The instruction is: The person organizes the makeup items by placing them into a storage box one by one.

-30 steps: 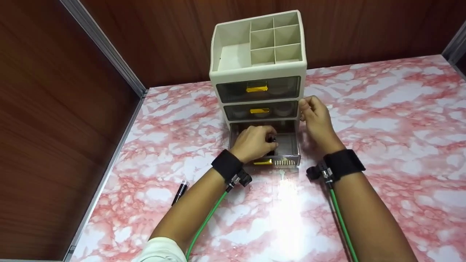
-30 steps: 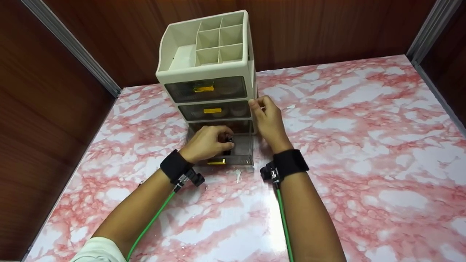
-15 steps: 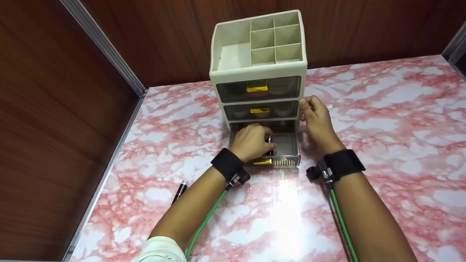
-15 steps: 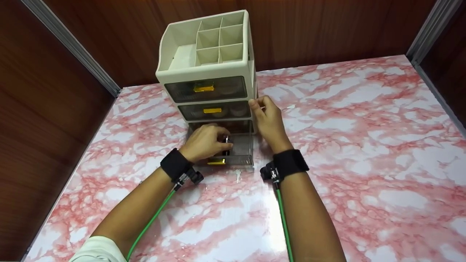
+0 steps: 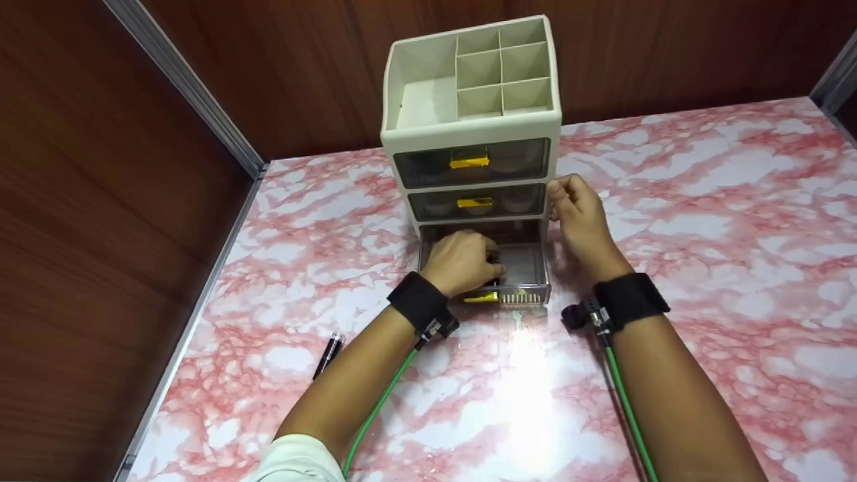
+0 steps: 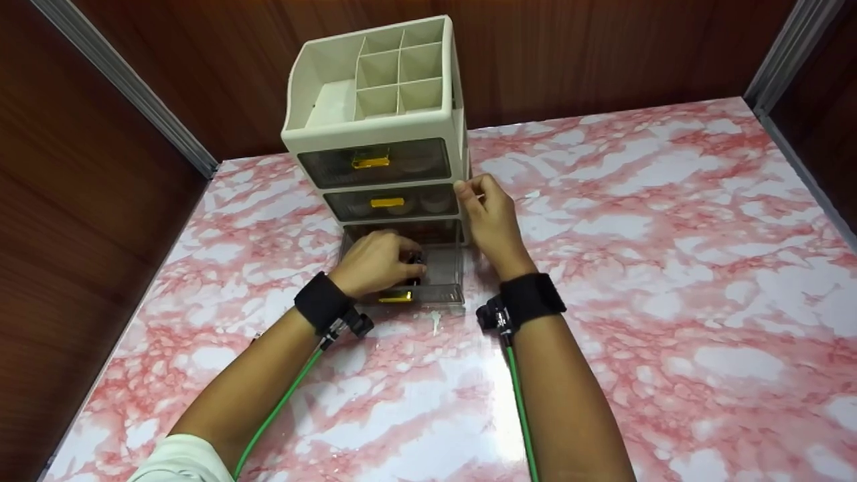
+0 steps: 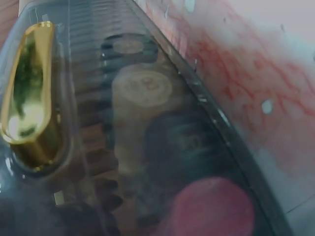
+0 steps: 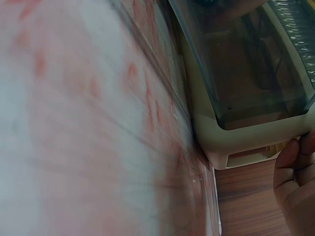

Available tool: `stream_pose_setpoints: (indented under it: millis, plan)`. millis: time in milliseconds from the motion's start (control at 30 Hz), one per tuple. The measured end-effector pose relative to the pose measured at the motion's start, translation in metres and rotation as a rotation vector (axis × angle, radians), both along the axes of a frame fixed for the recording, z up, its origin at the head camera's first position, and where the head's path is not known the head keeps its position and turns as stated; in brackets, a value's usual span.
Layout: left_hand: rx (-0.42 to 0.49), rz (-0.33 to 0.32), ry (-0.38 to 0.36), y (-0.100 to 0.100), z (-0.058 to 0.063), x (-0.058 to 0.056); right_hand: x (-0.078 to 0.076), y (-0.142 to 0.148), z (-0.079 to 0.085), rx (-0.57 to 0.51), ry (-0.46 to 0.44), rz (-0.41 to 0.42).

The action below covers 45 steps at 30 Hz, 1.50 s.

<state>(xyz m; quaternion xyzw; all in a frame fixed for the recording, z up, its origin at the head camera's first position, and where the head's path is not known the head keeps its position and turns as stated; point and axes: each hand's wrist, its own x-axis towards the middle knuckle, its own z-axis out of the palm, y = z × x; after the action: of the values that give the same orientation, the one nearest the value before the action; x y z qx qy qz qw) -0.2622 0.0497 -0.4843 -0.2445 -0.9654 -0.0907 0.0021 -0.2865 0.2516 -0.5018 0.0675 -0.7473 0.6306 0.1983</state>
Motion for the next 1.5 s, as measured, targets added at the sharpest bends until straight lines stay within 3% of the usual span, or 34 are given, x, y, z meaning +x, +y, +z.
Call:
stream_pose_setpoints:
  millis: [467, 733, 867, 967, 1100, 1333, 1500]
  plan:
    - [-0.012, 0.018, -0.055, -0.001, 0.002, 0.0, 0.021, -0.008, 0.025, -0.015, -0.025, 0.042]
    - [0.003, 0.019, -0.048, -0.001, 0.002, 0.0, 0.017, -0.004, 0.019, -0.059, -0.079, 0.087]
    - [0.006, -0.001, -0.02, -0.003, 0.003, 0.0, 0.006, -0.001, 0.009, -0.027, -0.039, 0.05]
    - [0.0, -0.015, -0.008, -0.002, 0.003, 0.0, 0.009, -0.003, 0.014, -0.003, -0.008, 0.022]
    - [-0.001, -0.014, -0.024, -0.002, 0.003, 0.001, 0.019, -0.007, 0.025, -0.019, -0.031, 0.042]
    - [0.013, -0.009, -0.038, -0.004, 0.003, 0.002, 0.02, -0.007, 0.023, -0.025, -0.047, 0.062]
    - [0.047, -0.022, -0.004, -0.005, 0.002, 0.002, 0.022, -0.007, 0.023, -0.021, -0.05, 0.068]
